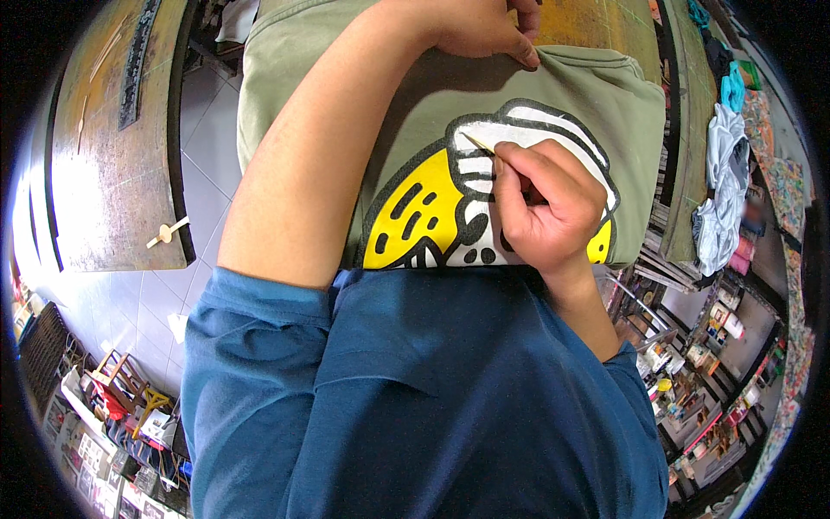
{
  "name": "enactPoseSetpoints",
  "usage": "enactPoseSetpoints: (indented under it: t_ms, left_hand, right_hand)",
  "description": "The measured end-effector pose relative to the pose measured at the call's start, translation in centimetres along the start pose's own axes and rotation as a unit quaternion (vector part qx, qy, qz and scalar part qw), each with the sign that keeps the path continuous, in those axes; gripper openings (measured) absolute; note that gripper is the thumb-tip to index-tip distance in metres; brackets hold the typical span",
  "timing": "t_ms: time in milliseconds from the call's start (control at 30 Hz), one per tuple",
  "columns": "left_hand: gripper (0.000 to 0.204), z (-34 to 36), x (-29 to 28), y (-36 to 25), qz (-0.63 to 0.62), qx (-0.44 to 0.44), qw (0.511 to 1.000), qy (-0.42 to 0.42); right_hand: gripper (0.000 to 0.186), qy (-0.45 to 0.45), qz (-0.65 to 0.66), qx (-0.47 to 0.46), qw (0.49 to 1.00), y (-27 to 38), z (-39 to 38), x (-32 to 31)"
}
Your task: The person walks through a cluttered workshop, picks up a small stick, and uses it to apply white paint to a skull graphic on a green t-shirt laid on a table. They repeatedly dip the stick into a white paint container and continue detailing the design.
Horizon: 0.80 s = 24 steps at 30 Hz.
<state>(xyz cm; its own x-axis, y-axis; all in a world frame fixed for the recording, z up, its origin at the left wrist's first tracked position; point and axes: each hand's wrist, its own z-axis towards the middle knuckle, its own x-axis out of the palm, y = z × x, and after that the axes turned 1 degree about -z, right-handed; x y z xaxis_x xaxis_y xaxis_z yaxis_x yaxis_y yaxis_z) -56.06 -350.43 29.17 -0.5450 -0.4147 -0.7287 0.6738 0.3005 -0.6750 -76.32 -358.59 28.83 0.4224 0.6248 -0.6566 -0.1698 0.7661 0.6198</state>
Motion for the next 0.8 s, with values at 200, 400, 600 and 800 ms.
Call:
enactPoseSetpoints:
  t_ms: [200, 400, 600, 800]
  left_hand:
    - [0.022, -0.32, -0.12, -0.27, -0.001, -0.001, 1.000, -0.006]
    - [0.022, 0.02, -0.09, -0.14, -0.003, -0.004, 1.000, 0.004]
    - [0.022, -0.38, -0.05, -0.07, -0.009, 0.013, 1.000, -0.013]
    - [0.023, 0.00, -0.06, -0.01, -0.009, -0.003, 1.000, -0.001]
  right_hand:
    - [0.017, -0.016, -0.009, -0.003, 1.000, -0.06, -0.12, 0.09]
    - [0.019, -0.030, -0.020, -0.012, 0.999, -0.31, -0.41, 0.09]
    - [0.020, -0.042, -0.024, -0.017, 0.999, -0.26, -0.40, 0.05]
    - [0.020, -0.051, -0.022, -0.016, 0.998, -0.18, -0.41, 0.06]
